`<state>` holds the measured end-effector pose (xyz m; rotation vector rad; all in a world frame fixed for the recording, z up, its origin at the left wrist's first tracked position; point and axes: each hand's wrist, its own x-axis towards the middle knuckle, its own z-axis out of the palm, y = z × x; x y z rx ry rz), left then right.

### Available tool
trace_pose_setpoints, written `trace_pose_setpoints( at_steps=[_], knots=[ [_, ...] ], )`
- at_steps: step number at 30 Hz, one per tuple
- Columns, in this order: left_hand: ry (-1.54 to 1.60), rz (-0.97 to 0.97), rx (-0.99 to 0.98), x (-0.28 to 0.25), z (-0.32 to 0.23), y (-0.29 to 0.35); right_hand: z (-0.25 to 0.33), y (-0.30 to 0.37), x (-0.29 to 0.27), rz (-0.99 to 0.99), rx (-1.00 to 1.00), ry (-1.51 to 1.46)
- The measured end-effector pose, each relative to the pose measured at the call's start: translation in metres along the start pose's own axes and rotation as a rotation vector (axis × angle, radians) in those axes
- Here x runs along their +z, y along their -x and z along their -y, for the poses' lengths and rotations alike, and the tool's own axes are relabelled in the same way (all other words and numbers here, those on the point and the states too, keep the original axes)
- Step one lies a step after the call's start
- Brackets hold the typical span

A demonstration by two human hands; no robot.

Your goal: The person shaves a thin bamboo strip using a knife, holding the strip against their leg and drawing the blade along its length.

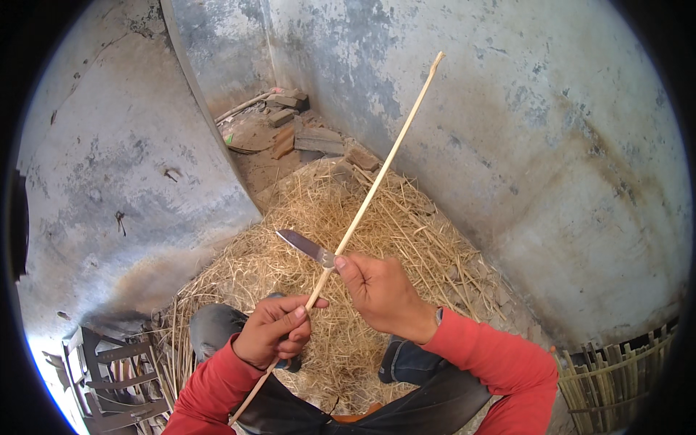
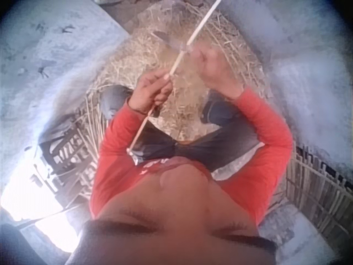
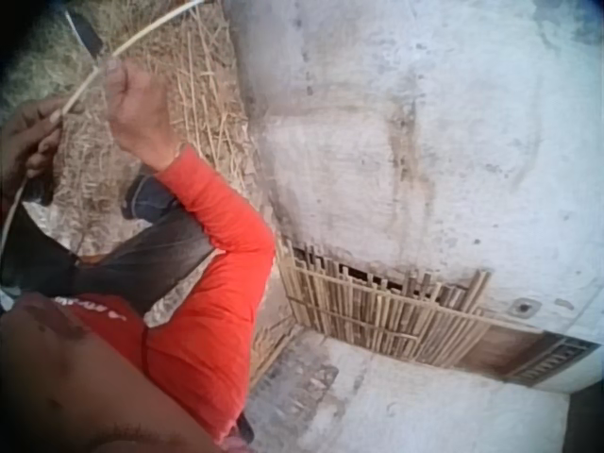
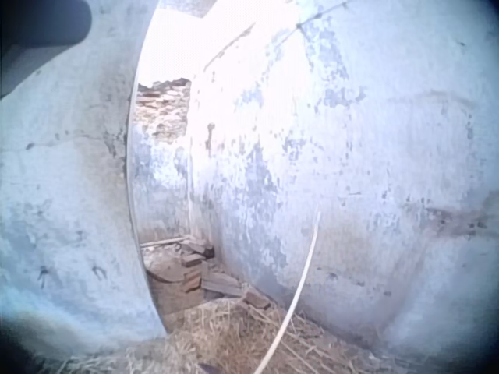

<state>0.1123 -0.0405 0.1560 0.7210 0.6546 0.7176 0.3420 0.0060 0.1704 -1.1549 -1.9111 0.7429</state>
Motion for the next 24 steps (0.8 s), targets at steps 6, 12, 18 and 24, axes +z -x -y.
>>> trace_pose_setpoints(
  at_steps=[6, 12, 18, 24],
  knots=[
    [0.060, 0.042, -0.052, -0.006, -0.004, 0.003, -0.001, -0.005, -0.005, 0.149, 0.182, -0.269],
    [-0.242, -0.142, 0.177, 0.001, 0.009, -0.001, 0.010, -0.009, -0.014, 0.048, 0.203, -0.325],
    [-0.505, -0.175, 0.305, -0.001, 0.021, -0.004, 0.013, -0.007, -0.004, 0.060, 0.155, -0.170],
    [-0.352, -0.431, 0.385, -0.012, 0.007, -0.008, 0.004, 0.007, 0.006, 0.148, -0.201, 0.098]
  ],
)
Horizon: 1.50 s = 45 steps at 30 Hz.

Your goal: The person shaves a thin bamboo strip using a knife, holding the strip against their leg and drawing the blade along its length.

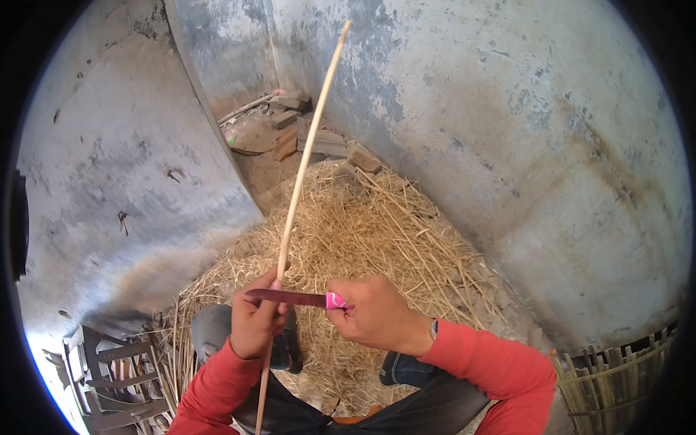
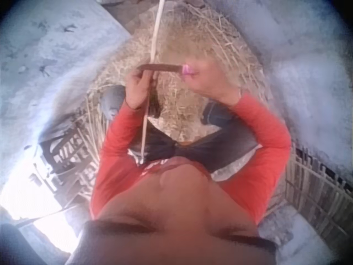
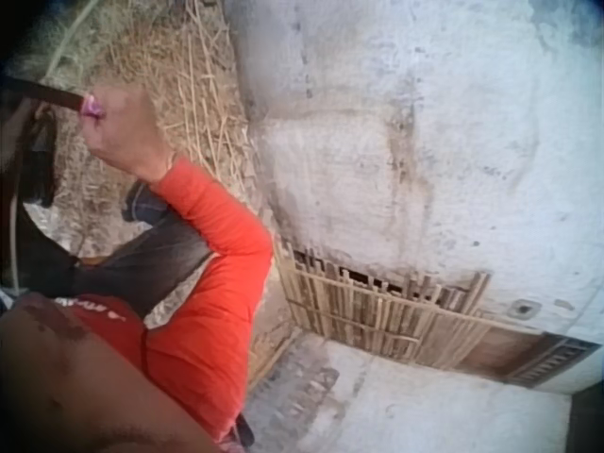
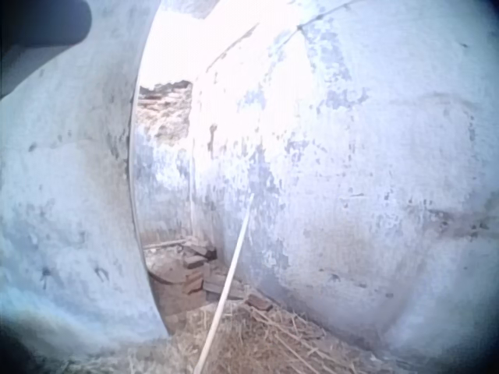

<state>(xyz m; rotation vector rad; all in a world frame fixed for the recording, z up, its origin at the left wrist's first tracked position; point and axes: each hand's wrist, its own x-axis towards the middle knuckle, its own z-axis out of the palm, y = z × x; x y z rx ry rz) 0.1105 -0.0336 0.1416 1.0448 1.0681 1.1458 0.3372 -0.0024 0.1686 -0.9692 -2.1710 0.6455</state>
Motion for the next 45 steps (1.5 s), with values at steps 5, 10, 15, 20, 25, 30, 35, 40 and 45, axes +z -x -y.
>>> trace_pose_setpoints(
  at_steps=[5, 10, 15, 20, 25, 30, 35, 40, 45],
  knots=[
    [0.298, 0.245, -0.321, -0.005, -0.021, 0.007, 0.001, -0.013, -0.022, -0.212, 0.346, -0.197],
    [0.394, 0.457, -0.502, -0.001, -0.017, 0.011, -0.005, -0.010, -0.022, -0.252, 0.403, -0.409],
    [0.410, 0.496, -0.505, -0.002, -0.011, 0.011, -0.015, -0.015, -0.030, -0.355, 0.388, -0.362],
    [0.402, 0.572, -0.505, -0.005, -0.007, 0.013, -0.031, -0.016, -0.053, -0.618, 0.448, -0.459],
    [0.376, 0.588, -0.499, -0.003, -0.006, 0.015, -0.037, -0.012, -0.059, -0.654, 0.409, -0.427],
    [0.322, 0.554, -0.459, 0.001, -0.008, 0.016, -0.032, -0.006, -0.055, -0.484, 0.323, -0.050],
    [0.290, 0.441, -0.392, 0.005, -0.009, 0.016, -0.013, 0.001, -0.027, -0.274, 0.242, 0.099],
    [0.278, 0.397, -0.368, 0.006, -0.012, 0.015, 0.002, 0.002, -0.011, -0.126, 0.197, 0.091],
    [0.202, 0.412, -0.279, 0.007, -0.009, 0.018, -0.001, -0.011, -0.032, -0.374, 0.220, 0.082]
  ],
)
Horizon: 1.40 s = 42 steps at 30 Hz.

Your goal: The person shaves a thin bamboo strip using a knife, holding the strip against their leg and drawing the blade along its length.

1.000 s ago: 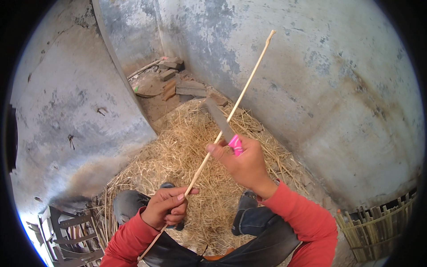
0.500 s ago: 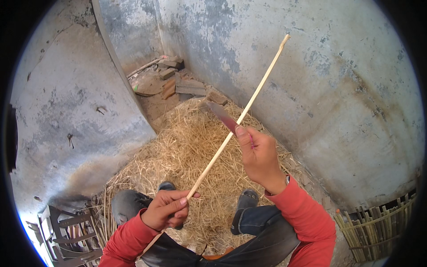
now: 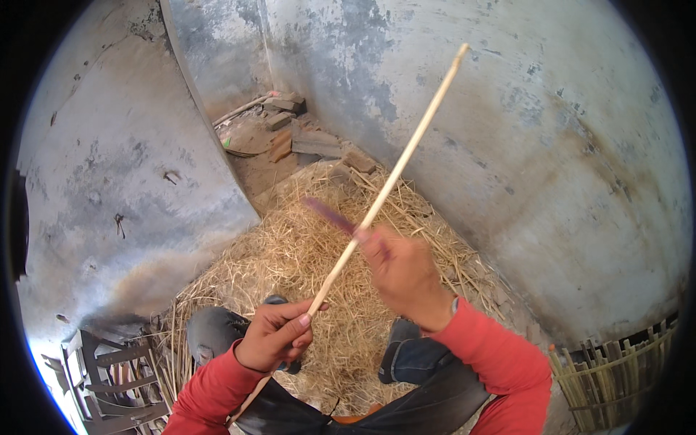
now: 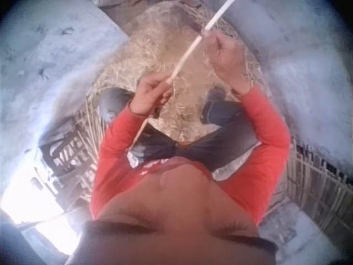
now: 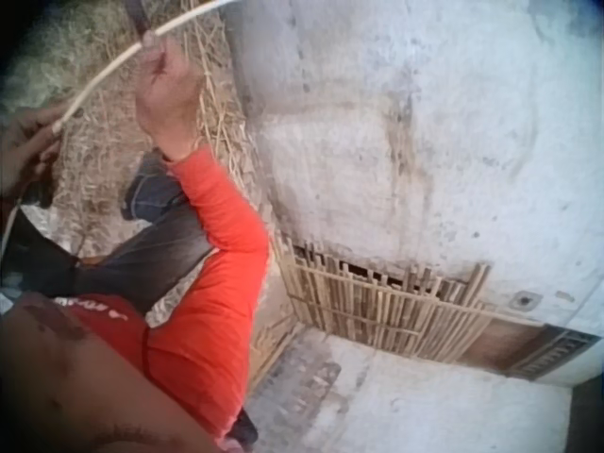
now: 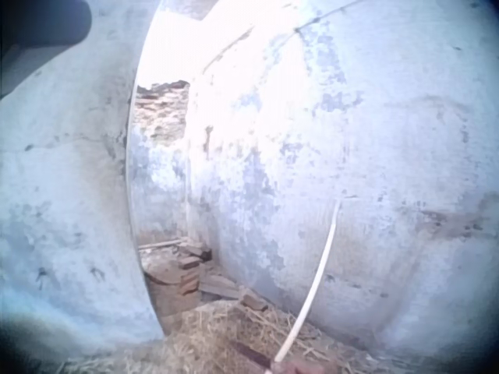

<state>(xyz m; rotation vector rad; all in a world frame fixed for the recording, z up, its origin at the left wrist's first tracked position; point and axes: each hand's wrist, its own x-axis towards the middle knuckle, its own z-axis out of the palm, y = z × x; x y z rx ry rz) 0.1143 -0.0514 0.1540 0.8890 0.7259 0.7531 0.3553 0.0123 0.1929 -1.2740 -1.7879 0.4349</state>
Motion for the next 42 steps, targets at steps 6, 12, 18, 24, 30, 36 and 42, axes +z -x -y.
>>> trace_pose_setpoints(
  at_steps=[6, 12, 18, 24, 30, 36, 42],
  knots=[
    [-0.097, 0.006, 0.045, 0.003, 0.005, 0.002, -0.010, -0.010, -0.016, -0.124, -0.051, 0.105],
    [-0.039, -0.020, 0.027, 0.005, 0.000, 0.000, 0.002, 0.021, 0.015, 0.149, -0.048, 0.030],
    [0.119, 0.010, -0.082, 0.002, -0.007, 0.000, 0.007, 0.018, 0.017, 0.178, -0.057, -0.014],
    [0.162, 0.096, -0.097, -0.002, -0.011, 0.007, -0.005, -0.010, -0.012, -0.086, -0.051, 0.110],
    [0.175, 0.110, -0.121, -0.004, -0.011, 0.008, -0.003, 0.006, -0.002, -0.011, -0.065, 0.127],
    [0.213, 0.060, -0.134, -0.004, -0.012, 0.007, 0.001, 0.021, 0.018, 0.130, -0.062, 0.022],
    [0.241, 0.037, -0.151, -0.010, -0.010, 0.006, 0.001, 0.023, 0.025, 0.245, -0.004, -0.069]
  ],
)
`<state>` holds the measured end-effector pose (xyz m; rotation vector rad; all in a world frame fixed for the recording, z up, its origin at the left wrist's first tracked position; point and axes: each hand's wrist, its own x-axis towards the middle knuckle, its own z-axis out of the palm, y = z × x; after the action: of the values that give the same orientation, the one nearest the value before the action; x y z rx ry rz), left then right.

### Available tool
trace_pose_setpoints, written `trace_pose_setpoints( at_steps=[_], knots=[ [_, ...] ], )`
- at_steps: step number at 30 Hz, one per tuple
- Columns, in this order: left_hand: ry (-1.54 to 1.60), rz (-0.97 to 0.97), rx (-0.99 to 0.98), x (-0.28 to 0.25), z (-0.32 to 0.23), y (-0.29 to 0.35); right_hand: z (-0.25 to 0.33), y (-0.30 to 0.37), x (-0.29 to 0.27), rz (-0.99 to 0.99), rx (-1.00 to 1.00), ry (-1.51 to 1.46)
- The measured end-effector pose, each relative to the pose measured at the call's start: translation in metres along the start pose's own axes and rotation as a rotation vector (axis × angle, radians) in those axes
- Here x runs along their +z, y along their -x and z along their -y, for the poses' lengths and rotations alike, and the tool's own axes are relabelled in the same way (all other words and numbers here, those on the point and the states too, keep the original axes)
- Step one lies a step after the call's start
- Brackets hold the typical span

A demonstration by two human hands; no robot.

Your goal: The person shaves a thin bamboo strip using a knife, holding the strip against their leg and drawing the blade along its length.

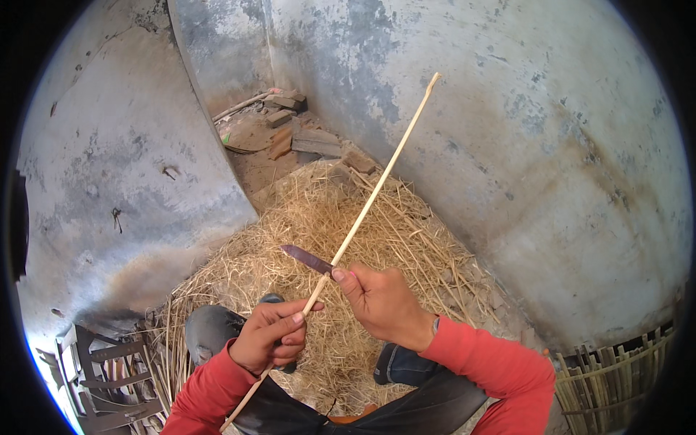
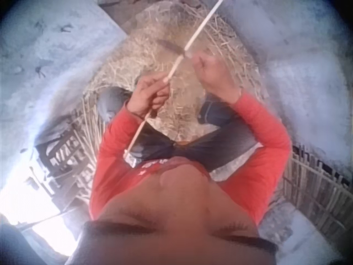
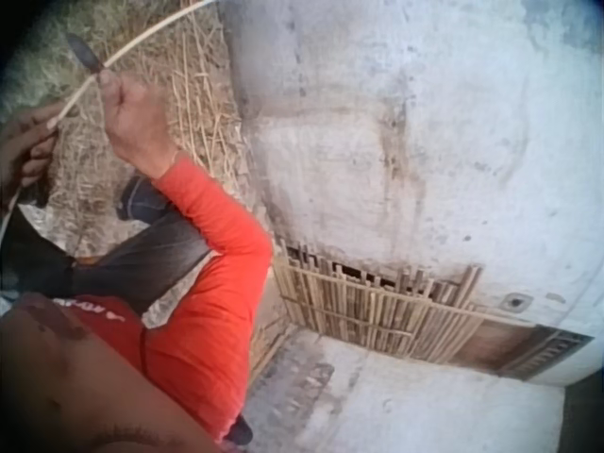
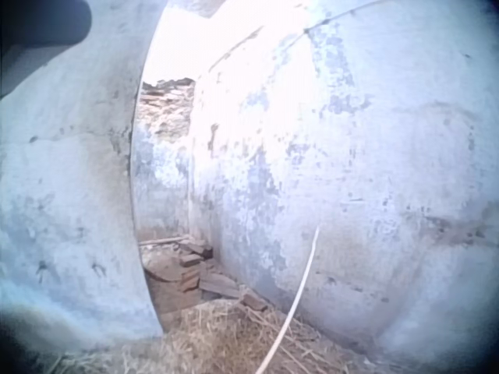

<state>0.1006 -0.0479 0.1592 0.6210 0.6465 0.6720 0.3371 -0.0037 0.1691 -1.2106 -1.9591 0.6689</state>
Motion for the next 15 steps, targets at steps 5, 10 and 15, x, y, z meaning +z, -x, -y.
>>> trace_pose_setpoints(
  at_steps=[5, 10, 15],
  knots=[
    [-0.046, 0.019, -0.013, -0.001, -0.003, 0.000, -0.007, -0.002, -0.008, 0.121, 0.126, -0.243],
    [-0.142, -0.014, 0.106, 0.000, 0.008, -0.005, -0.014, -0.009, -0.022, 0.038, 0.315, -0.632],
    [-0.394, -0.103, 0.281, 0.007, 0.017, -0.014, 0.007, -0.009, -0.013, 0.012, 0.171, -0.295]
  ],
)
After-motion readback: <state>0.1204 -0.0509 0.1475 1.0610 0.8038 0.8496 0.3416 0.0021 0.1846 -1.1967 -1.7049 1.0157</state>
